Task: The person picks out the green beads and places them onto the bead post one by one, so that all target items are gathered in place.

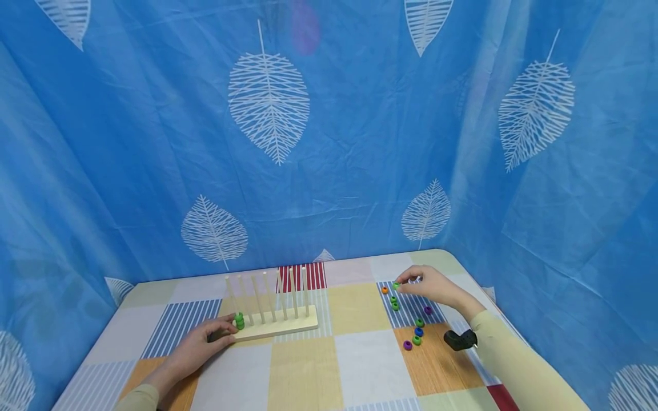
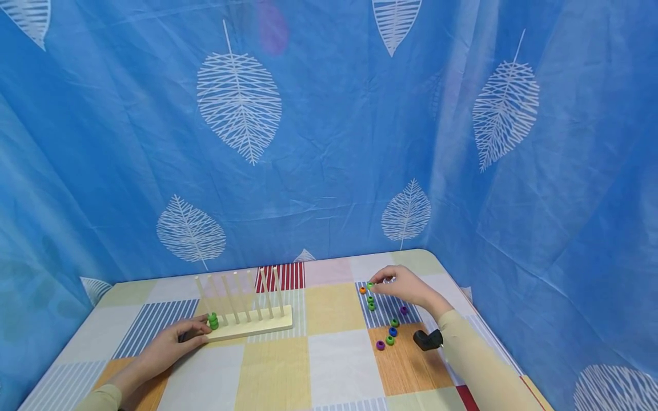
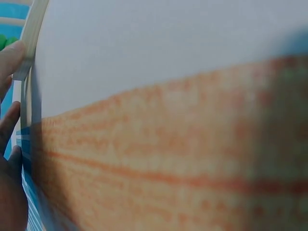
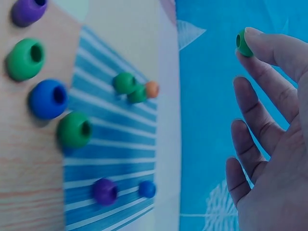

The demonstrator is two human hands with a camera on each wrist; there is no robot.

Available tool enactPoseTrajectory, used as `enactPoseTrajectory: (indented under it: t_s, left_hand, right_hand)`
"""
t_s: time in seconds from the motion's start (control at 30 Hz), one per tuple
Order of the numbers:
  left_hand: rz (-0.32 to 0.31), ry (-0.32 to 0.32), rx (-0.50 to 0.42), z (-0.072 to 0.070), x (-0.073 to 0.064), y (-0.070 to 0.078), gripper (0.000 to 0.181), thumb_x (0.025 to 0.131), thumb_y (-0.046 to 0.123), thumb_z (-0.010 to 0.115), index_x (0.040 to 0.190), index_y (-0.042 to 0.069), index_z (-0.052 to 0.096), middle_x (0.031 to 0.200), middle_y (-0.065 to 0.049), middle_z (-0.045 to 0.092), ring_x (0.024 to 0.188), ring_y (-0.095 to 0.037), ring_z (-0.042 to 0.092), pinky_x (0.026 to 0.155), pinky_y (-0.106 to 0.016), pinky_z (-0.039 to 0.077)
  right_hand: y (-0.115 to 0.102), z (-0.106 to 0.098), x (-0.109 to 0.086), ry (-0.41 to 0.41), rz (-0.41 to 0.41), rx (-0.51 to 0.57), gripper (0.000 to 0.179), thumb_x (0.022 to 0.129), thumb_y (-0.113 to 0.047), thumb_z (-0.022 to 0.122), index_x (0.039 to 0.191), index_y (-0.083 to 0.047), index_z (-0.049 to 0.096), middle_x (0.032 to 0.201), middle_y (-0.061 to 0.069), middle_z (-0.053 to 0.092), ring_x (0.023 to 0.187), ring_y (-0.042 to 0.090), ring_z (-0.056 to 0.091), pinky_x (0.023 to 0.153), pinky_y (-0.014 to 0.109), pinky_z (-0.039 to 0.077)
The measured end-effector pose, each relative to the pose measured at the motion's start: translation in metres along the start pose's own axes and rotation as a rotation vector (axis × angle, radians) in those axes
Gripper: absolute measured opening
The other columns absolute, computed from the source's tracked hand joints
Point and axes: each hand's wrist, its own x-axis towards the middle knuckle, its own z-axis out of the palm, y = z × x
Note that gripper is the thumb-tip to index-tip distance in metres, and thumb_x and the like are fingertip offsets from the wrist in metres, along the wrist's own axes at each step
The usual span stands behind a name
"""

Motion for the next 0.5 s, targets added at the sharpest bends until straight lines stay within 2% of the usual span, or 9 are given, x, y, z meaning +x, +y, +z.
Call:
enactPoseTrajectory:
  t_s: [0.23,0.5]
  left_hand:
    - [0.000,-0.003,0.012,0.000,0.000,0.001,0.014,0.093,0.033,0.077,0.104,0.024,0.075,0.147,-0.015,0.057,0.138,-0.043,0.046,0.112,-0.067,0.033]
    - [-0.009,-0.006,0.016,0.001,-0.001,0.004,0.016,0.094,0.034,0.076,0.105,0.023,0.074,0.148,-0.017,0.055,0.138,-0.045,0.045,0.111,-0.067,0.034]
  right_hand:
    - [-0.020,-0.009,0.012,-0.005,-0.049,-0.019,0.020,0.096,-0.037,0.073,0.111,-0.024,0.076,0.109,-0.007,0.070,0.108,0.021,0.060,0.102,0.061,0.042]
    - [-0.053,-0.021,0.026,-0.027,-0.084,-0.016,0.020,0.096,-0.039,0.073,0.112,-0.027,0.077,0.112,-0.007,0.070,0.112,0.022,0.058,0.103,0.064,0.040]
